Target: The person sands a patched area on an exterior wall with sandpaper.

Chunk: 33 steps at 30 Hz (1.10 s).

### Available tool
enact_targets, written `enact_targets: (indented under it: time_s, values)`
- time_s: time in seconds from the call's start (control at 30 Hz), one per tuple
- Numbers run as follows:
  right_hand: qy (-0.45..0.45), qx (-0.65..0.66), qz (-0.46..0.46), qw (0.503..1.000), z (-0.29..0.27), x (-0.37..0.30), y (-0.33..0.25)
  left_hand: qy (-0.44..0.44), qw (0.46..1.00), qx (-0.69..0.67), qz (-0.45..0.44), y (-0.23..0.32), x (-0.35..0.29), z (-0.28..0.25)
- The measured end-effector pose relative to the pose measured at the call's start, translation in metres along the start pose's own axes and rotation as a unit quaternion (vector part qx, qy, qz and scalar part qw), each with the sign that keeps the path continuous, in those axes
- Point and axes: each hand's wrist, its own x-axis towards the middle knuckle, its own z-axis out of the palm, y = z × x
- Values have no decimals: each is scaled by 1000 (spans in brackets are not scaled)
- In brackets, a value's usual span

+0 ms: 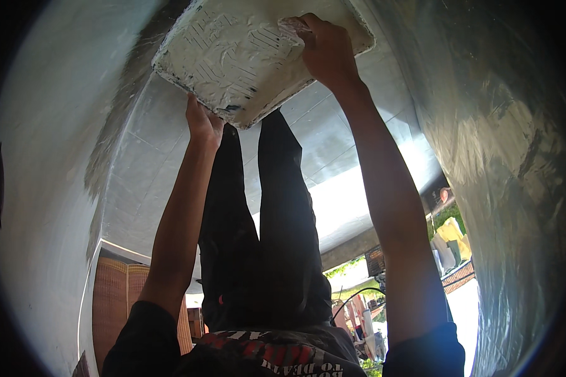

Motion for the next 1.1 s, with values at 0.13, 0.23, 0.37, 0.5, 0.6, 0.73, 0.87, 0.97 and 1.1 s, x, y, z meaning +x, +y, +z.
enact_targets:
  time_s: [0.13, 0.23, 0.37, 0.5, 0.6, 0.73, 0.87, 0.97, 1.1]
  values:
    - [144, -99, -53, 983, 45, -37, 8, -2, 1000, -4, -13, 2, -3, 3]
    - [194, -150, -31, 969, 78, -56, -8, -3, 1000, -2, -15, 3, -5, 3]
    - [197, -135, 9, 971, 108, -81, -40, -10, 1000, 29, -1, 3, 1, -8]
    - [160, -7, 48, 986, 96, -81, -38, -9, 1000, 4, -29, 6, -5, -3]
    - [232, 8, 22, 972, 75, -40, -31, -11, 999, 30, -16, 5, 0, -7]
    - [225, -103, -23, 969, 100, -35, -30, -26, 999, 23, -13, 3, -3, 0]
    - [175, -73, -2, 982, 125, -82, -52, -14, 999, 7, -31, 9, -15, 9]
    - [132, -17, -5, 991, 121, -82, -60, -8, 997, -37, -64, 17, -12, -3]
    - [154, -27, -33, 987, 106, -39, -57, -23, 999, -3, -35, 11, -10, -8]
